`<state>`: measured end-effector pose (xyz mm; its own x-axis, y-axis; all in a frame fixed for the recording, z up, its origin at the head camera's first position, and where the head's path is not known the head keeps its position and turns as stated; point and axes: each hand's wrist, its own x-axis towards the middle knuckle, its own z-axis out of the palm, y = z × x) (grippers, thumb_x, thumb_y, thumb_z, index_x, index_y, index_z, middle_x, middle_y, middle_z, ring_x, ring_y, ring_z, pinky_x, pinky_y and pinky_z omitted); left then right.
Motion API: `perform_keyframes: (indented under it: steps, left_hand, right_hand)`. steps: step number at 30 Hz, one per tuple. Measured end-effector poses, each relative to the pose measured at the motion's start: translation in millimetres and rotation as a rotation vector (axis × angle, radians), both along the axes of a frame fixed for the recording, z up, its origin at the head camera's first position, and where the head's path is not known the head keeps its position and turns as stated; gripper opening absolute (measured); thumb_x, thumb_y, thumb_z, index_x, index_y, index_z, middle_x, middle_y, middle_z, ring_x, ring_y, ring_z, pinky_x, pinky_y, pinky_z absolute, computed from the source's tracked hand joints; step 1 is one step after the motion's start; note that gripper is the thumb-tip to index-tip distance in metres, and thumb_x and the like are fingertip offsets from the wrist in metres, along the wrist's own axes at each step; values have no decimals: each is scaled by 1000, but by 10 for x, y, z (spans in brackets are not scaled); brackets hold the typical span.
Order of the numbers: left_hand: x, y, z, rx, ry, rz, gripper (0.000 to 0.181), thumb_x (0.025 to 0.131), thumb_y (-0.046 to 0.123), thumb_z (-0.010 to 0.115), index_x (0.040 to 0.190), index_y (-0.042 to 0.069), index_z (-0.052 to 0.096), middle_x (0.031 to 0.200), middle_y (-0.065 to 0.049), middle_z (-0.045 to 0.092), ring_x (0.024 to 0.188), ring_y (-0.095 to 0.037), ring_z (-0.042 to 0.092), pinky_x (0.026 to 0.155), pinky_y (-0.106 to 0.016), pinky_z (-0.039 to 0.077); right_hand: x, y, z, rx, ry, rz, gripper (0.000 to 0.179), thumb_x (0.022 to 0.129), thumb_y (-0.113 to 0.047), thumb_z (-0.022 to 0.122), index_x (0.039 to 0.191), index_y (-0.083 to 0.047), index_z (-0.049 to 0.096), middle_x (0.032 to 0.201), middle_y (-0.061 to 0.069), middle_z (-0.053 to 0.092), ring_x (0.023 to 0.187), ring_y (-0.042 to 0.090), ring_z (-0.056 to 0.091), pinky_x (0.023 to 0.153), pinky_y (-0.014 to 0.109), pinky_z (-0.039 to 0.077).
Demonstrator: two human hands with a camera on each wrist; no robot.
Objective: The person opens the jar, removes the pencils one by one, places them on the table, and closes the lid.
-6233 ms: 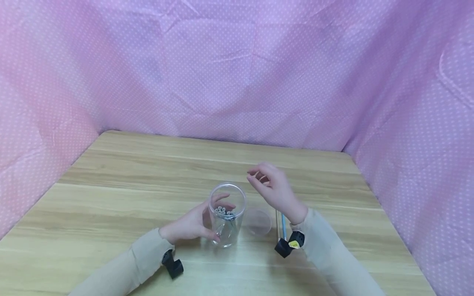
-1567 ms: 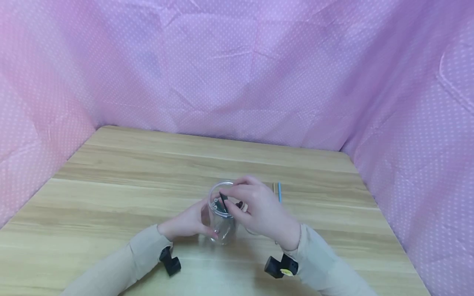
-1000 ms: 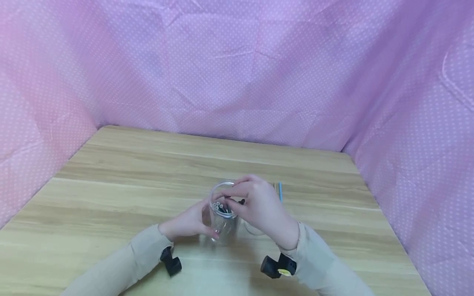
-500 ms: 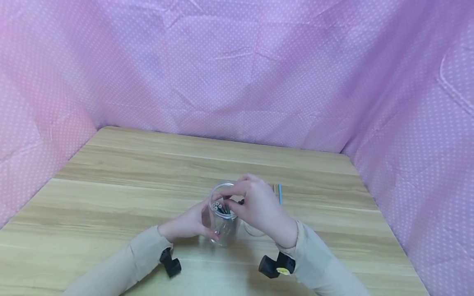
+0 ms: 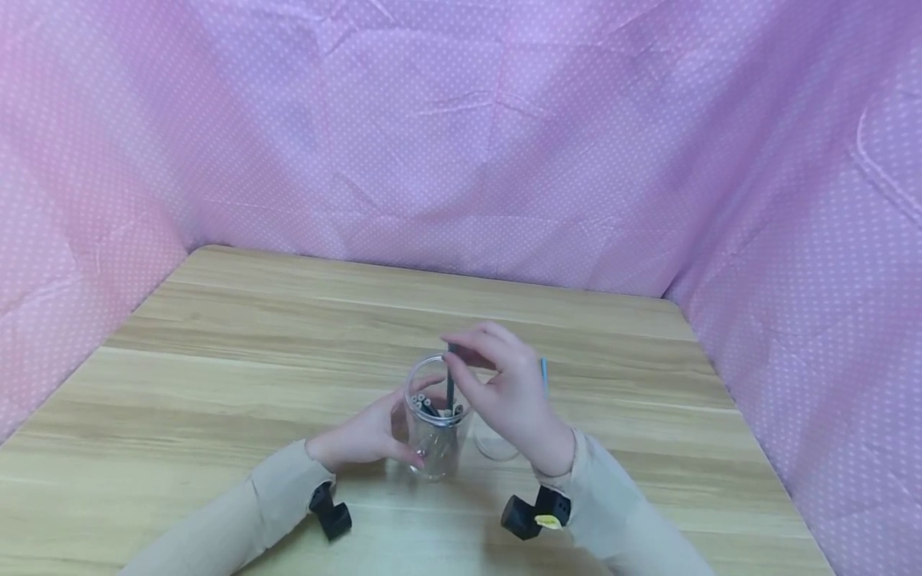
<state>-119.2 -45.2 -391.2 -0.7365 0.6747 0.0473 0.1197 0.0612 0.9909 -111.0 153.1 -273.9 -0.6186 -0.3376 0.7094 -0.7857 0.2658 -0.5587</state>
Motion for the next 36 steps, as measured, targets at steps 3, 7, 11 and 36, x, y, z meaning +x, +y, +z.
perform_keyframes:
  steps: [3,7,11,36]
  left_hand:
    - [-14,-2,12,8,1,-7,106,65,0,81,151,19,21,146,-3,45,138,-20,36,117,-50,17]
    - [-24,-1,27,22,-5,-16,106,65,0,81,150,18,21,142,2,49,136,-18,38,116,-48,20]
    - [-26,0,28,25,-5,-24,106,65,0,81,150,19,21,142,2,49,135,-17,40,116,-48,20]
    - [-45,-29,-1,28,0,-32,103,66,0,80,150,17,23,142,-4,49,134,-19,41,116,-48,22]
  right_hand:
    - [-34,-4,-15,-120,-79,43,26,74,22,61,99,14,63,89,2,66,82,1,64,69,17,56]
    - [-94,28,-54,-252,-228,80,30,80,20,56,106,7,64,92,-9,66,79,3,67,70,18,56]
    - [-143,67,-80,-266,-341,77,41,80,17,59,114,-5,64,92,-10,70,80,5,69,72,22,57]
    - [-265,232,-169,-205,-356,300,47,72,18,68,115,1,59,116,-5,66,88,8,70,75,25,57]
